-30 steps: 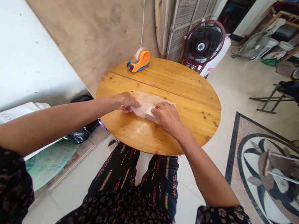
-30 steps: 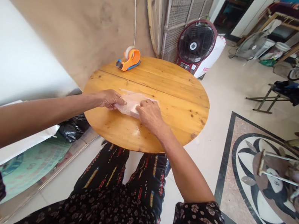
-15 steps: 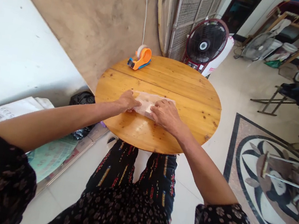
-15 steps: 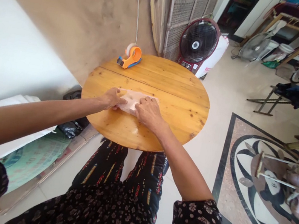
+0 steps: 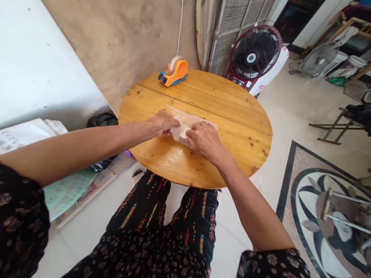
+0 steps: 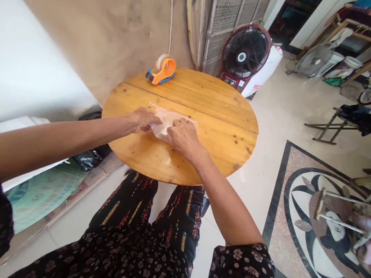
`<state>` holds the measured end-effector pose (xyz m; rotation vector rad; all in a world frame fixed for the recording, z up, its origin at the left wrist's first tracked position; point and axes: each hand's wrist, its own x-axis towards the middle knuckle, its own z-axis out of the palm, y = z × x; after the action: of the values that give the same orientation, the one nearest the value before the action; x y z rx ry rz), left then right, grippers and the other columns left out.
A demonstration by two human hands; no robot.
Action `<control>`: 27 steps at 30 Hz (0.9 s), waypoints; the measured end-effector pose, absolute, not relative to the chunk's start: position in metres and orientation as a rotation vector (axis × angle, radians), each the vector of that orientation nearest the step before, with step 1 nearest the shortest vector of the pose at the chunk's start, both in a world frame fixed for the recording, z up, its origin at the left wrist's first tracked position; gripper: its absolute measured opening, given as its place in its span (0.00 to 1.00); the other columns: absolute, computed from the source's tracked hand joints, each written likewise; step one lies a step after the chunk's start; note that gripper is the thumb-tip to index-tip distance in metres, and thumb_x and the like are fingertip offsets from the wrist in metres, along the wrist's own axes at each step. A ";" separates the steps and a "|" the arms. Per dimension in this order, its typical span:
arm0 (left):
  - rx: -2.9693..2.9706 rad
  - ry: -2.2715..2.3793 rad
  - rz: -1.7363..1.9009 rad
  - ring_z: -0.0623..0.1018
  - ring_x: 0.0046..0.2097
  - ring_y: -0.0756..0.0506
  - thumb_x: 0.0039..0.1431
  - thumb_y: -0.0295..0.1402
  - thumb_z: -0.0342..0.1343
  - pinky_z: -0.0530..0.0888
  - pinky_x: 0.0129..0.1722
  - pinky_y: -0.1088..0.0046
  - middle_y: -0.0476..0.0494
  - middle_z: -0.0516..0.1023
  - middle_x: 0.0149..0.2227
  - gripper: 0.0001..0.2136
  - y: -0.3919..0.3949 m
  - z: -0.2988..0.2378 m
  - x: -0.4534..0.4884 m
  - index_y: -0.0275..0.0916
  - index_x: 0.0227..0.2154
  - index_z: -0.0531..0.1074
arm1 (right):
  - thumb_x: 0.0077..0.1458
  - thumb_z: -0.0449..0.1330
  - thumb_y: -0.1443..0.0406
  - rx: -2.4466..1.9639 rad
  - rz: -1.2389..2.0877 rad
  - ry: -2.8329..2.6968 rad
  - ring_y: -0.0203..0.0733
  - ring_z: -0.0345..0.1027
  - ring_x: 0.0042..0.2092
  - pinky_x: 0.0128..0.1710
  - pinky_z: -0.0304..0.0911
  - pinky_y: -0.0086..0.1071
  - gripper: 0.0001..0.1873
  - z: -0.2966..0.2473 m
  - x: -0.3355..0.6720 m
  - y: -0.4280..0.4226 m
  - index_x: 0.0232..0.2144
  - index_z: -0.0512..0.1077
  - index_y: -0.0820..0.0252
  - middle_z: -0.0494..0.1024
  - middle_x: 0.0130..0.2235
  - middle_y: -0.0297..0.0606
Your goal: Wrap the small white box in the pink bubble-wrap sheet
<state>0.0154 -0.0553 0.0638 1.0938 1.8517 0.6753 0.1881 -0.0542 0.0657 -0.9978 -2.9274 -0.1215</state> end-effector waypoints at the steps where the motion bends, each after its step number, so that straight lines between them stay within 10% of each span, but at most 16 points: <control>1: 1.089 1.847 0.692 0.69 0.22 0.53 0.53 0.25 0.58 0.65 0.21 0.79 0.53 0.68 0.21 0.05 -0.055 0.066 0.019 0.36 0.27 0.67 | 0.64 0.55 0.63 -1.004 -0.112 -2.931 0.51 0.66 0.47 0.44 0.53 0.40 0.15 0.066 0.188 -0.054 0.40 0.80 0.64 0.78 0.44 0.50; 27: 1.614 1.488 0.613 0.73 0.25 0.52 0.45 0.25 0.51 0.68 0.26 0.80 0.50 0.74 0.21 0.11 -0.069 0.071 0.017 0.33 0.27 0.78 | 0.57 0.62 0.60 -1.136 0.165 -2.514 0.53 0.69 0.50 0.53 0.56 0.40 0.20 0.037 0.195 -0.053 0.49 0.68 0.63 0.79 0.46 0.48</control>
<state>0.0174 -0.0689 0.0711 1.6141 1.4879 0.6127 0.1948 -0.0530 0.0370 -1.1362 -2.5140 0.1652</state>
